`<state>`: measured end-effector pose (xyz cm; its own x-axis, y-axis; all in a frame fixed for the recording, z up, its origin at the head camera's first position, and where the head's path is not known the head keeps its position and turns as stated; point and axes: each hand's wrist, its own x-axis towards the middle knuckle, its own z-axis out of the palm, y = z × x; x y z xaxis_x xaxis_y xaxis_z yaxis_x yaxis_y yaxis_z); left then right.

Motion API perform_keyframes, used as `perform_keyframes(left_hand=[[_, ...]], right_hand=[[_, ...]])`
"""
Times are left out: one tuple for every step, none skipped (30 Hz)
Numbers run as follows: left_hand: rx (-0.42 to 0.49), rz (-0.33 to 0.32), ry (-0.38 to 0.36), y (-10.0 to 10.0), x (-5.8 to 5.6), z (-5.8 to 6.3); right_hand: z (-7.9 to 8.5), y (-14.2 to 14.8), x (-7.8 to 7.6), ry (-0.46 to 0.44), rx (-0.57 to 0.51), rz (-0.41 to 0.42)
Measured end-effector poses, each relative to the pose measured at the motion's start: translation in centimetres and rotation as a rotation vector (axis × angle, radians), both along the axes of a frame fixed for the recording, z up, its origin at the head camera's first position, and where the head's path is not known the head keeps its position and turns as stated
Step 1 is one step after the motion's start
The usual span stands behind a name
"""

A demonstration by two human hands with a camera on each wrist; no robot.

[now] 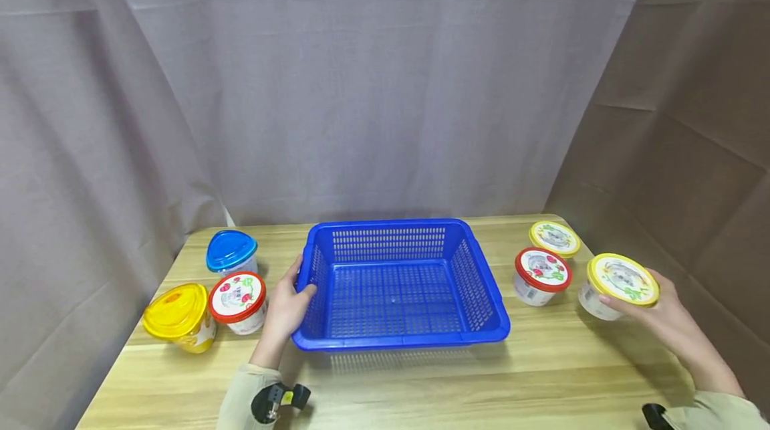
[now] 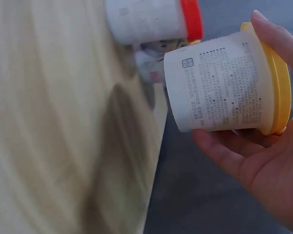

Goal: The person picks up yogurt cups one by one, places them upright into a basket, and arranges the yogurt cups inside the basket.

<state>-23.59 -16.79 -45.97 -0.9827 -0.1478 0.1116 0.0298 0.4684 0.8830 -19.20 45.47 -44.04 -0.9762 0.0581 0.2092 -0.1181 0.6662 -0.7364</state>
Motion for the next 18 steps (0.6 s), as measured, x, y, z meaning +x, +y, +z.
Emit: perform_keyframes(left_hand=[[0.0,-0.001,0.001,0.0,0.0,0.0],[-0.003,0.001,0.001,0.1,0.0,0.1],[-0.004,0.001,0.0,0.1,0.0,0.1],[-0.008,0.004,0.001,0.1,0.1,0.2],[-0.008,0.006,0.0,0.0,0.1,0.1],[-0.007,0.006,0.001,0.0,0.1,0.1],[-0.006,0.006,0.003,0.0,0.1,0.1],[-0.005,0.004,0.004,0.0,0.0,0.0],[-0.004,0.002,0.006,0.0,0.0,0.0],[-0.003,0.002,0.007,0.0,0.0,0.0],[-0.002,0.001,0.007,0.0,0.0,-0.1],[-0.004,0.004,0.007,0.1,0.0,-0.1],[-0.003,0.005,0.008,0.1,0.0,-0.1],[-0.002,0.005,0.008,0.1,0.0,0.0],[-0.002,0.006,0.008,0.2,0.0,0.0],[0.002,0.007,0.01,0.2,0.0,0.0],[0.001,0.007,0.012,0.2,0.0,0.0],[0.002,0.008,0.016,0.2,0.0,0.0]], right_hand=[[0.4,-0.2,-0.1,-0.015,0.003,-0.005],[0.8,-0.5,-0.4,-0.018,0.001,-0.005],[1.2,-0.8,-0.7,-0.01,-0.005,-0.005],[1.6,-1.2,-1.0,-0.013,-0.009,-0.011],[2.0,-1.7,-1.4,-0.007,-0.023,-0.013],[2.6,-2.2,-1.8,-0.005,-0.037,-0.009],[3.1,-2.7,-2.3,0.011,-0.051,0.002],[3.6,-3.2,-2.8,0.034,-0.069,0.019],[4.1,-3.6,-3.2,0.047,-0.075,0.024],[4.7,-4.1,-3.5,0.05,-0.086,0.032],[5.2,-4.6,-3.9,0.062,-0.105,0.048],[5.6,-5.0,-4.1,0.059,-0.11,0.057],[6.1,-5.4,-4.3,0.051,-0.115,0.059],[6.5,-5.8,-4.4,0.026,-0.12,0.056],[7.0,-6.2,-4.6,0.014,-0.122,0.055],[7.4,-6.7,-4.8,-0.002,-0.131,0.061],[7.9,-7.1,-5.0,-0.023,-0.134,0.058],[8.3,-7.6,-5.2,-0.036,-0.129,0.056]])
